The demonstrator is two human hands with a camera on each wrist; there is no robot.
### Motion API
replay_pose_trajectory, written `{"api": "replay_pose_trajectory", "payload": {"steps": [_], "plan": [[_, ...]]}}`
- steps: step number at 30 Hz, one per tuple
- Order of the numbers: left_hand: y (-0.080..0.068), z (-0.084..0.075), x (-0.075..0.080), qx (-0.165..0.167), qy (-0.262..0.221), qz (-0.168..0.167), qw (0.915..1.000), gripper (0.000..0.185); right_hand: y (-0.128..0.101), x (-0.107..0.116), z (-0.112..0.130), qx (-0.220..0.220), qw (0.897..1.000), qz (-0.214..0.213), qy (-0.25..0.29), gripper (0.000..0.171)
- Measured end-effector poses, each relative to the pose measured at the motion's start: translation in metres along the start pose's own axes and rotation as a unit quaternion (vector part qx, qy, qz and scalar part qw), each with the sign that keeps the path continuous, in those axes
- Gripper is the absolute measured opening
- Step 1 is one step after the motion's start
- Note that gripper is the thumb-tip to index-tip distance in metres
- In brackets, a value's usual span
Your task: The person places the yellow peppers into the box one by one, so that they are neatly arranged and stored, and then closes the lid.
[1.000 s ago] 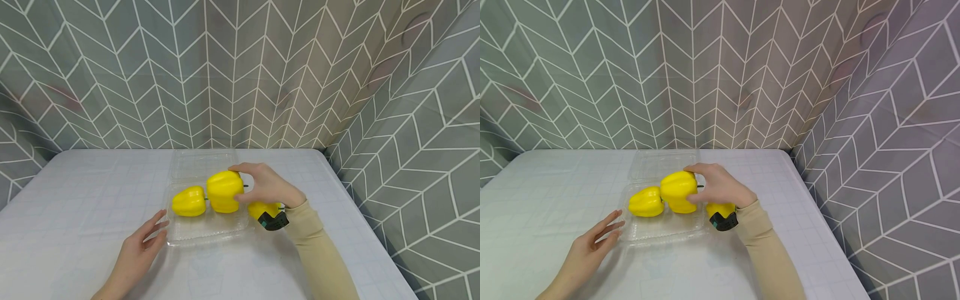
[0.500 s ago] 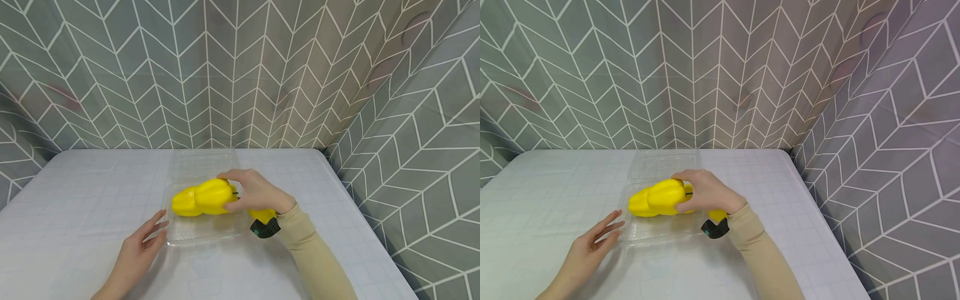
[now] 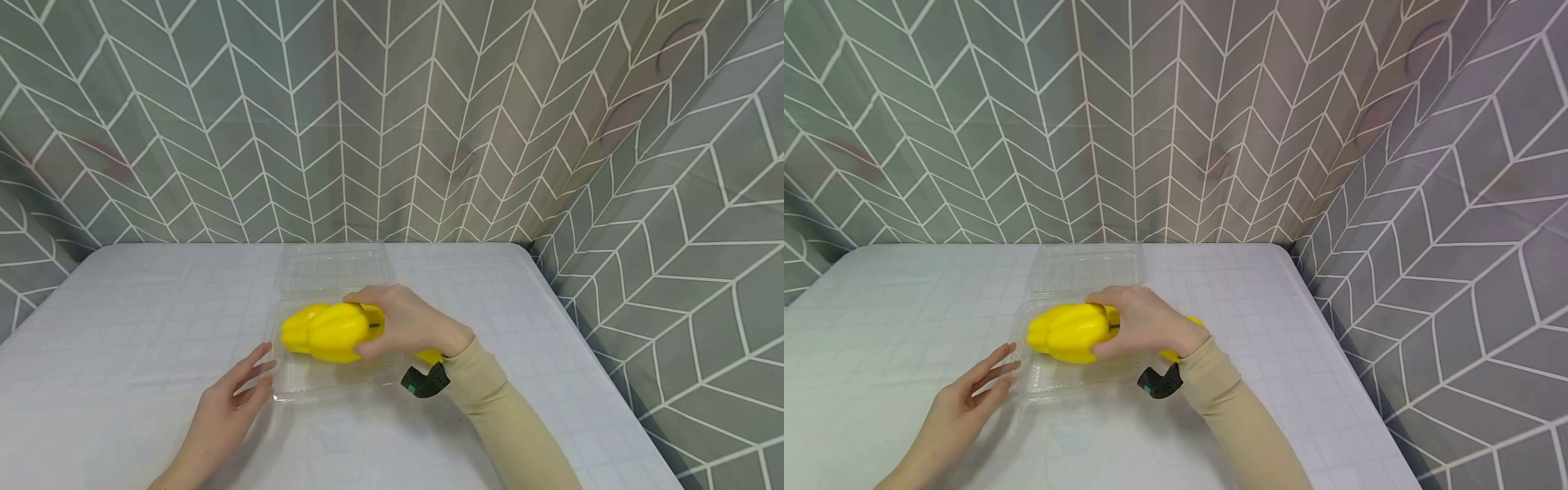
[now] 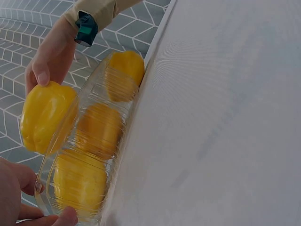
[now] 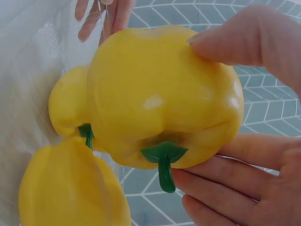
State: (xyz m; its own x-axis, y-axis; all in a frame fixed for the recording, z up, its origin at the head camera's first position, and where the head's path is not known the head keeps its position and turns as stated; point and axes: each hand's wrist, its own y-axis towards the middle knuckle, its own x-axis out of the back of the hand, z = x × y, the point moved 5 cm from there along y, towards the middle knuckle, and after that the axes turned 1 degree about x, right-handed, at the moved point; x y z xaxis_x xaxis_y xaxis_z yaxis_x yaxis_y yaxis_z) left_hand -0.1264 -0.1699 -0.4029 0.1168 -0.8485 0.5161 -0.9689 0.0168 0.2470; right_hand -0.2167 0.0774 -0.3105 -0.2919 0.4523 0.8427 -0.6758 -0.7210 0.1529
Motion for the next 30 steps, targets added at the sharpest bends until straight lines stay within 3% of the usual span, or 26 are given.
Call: {"api": "replay_pose_trajectory", "payload": {"steps": [13, 30], "plan": [[0.000, 0.000, 0.000, -0.010, 0.003, -0.005, 0.9999, 0.052, 0.002, -0.007, 0.010, 0.033, 0.999, -0.002, 0.000, 0.063], [0.002, 0.000, 0.000, 0.007, 0.012, 0.003, 0.9999, 0.052, 0.009, -0.028, 0.013, 0.028, 0.999, 0.027, -0.032, 0.066]]}}
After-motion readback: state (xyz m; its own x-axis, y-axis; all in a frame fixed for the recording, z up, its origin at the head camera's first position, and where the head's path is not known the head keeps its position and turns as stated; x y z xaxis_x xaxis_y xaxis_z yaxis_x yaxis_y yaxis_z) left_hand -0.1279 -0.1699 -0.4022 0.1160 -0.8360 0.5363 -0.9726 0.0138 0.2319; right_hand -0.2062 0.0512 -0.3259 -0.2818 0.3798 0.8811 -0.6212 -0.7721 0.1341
